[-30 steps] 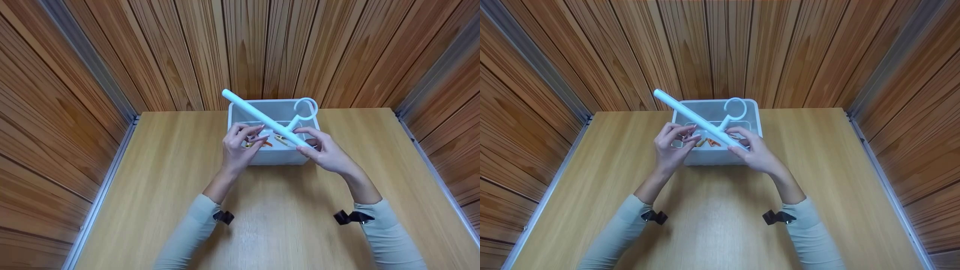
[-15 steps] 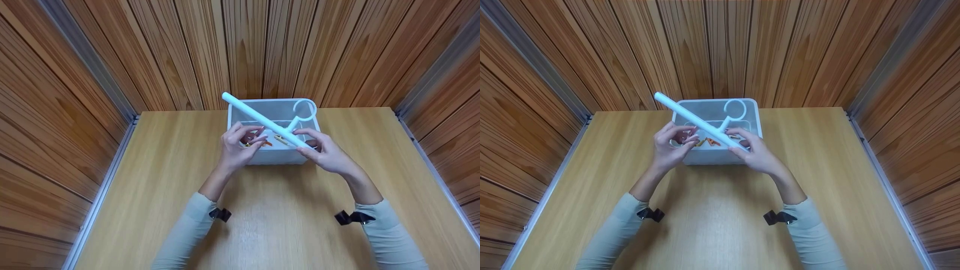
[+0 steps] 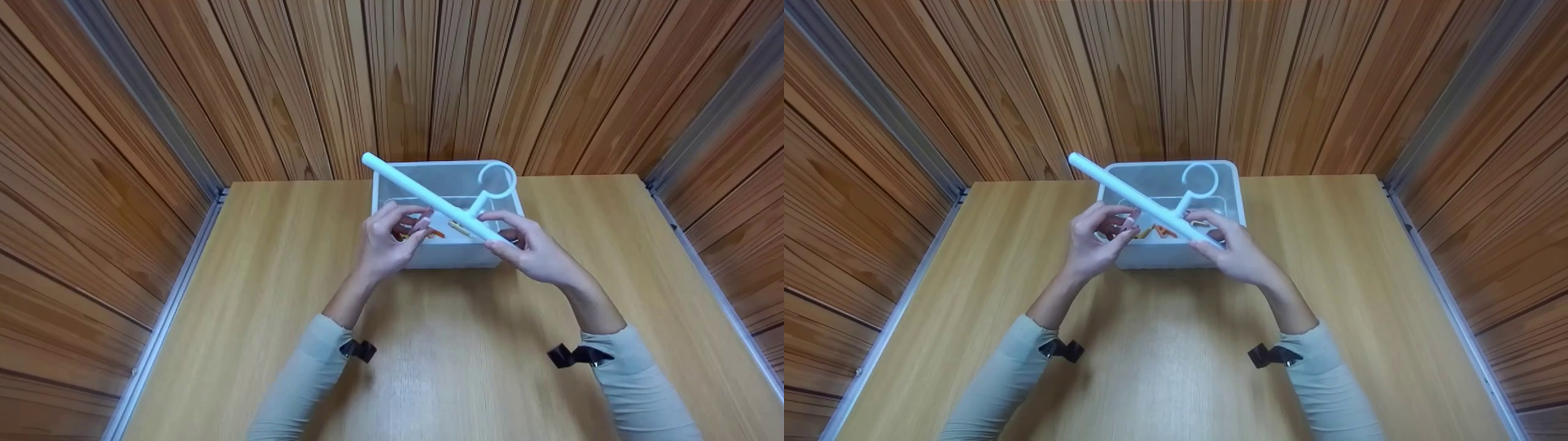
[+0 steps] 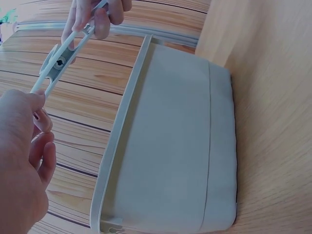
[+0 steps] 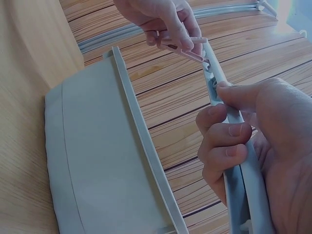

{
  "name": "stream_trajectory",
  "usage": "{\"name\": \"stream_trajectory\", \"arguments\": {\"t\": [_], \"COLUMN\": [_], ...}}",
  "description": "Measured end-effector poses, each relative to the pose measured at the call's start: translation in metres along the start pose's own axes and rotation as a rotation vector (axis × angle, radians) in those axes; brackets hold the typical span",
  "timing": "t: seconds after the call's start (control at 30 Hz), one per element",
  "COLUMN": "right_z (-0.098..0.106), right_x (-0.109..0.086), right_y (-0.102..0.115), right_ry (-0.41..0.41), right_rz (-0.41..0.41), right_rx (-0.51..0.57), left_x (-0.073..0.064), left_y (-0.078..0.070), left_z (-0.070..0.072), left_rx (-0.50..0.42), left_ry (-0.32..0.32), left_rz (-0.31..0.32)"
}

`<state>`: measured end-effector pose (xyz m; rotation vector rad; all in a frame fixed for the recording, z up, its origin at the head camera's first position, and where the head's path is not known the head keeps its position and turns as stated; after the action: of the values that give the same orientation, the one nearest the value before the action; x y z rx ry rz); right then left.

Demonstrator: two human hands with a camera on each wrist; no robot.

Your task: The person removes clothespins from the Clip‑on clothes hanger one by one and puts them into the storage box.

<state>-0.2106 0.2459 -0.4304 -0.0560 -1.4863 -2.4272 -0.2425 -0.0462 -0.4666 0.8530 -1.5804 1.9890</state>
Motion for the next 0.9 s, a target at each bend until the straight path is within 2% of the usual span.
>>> {"name": "stream_trajectory", "arguments": {"t": [0.27,0.63,0.77,0.9], "right_z": [0.002,0.002,0.001,0.000], "right_x": [0.000,0.000,0.000,0.001], "right_y": [0.000,0.001,0.001,0.002], "right_ry": [0.002,-0.001,-0.003,-0.011], "right_rz": [0.008,0.017,0.018,0.019], "right_rx": [-0.006,-0.020,-0.022,-0.026], "left_x": [0.003,0.009,0.010,0.010], "left_y": [-0.001,-0.003,-0.004,-0.003], "left_z": [0.002,0.008,0.010,0.010], "left_rx": [-0.038,-0.027,-0.043,-0.108], "left_ry": [0.026,0.142,0.164,0.172], "left_rz": [0.010,0.086,0.137,0.245]}}
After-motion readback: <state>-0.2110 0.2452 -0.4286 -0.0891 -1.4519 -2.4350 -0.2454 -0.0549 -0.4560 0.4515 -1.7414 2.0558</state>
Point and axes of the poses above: each hand's wrist, its own x-axis towards the middle knuckle, its own z-axis out of the back of the hand, y = z × x, the point moved 1 cm from there along x, towards the middle knuckle, and after that the axes turned 13 degrees about -y, right-handed, at the moved point
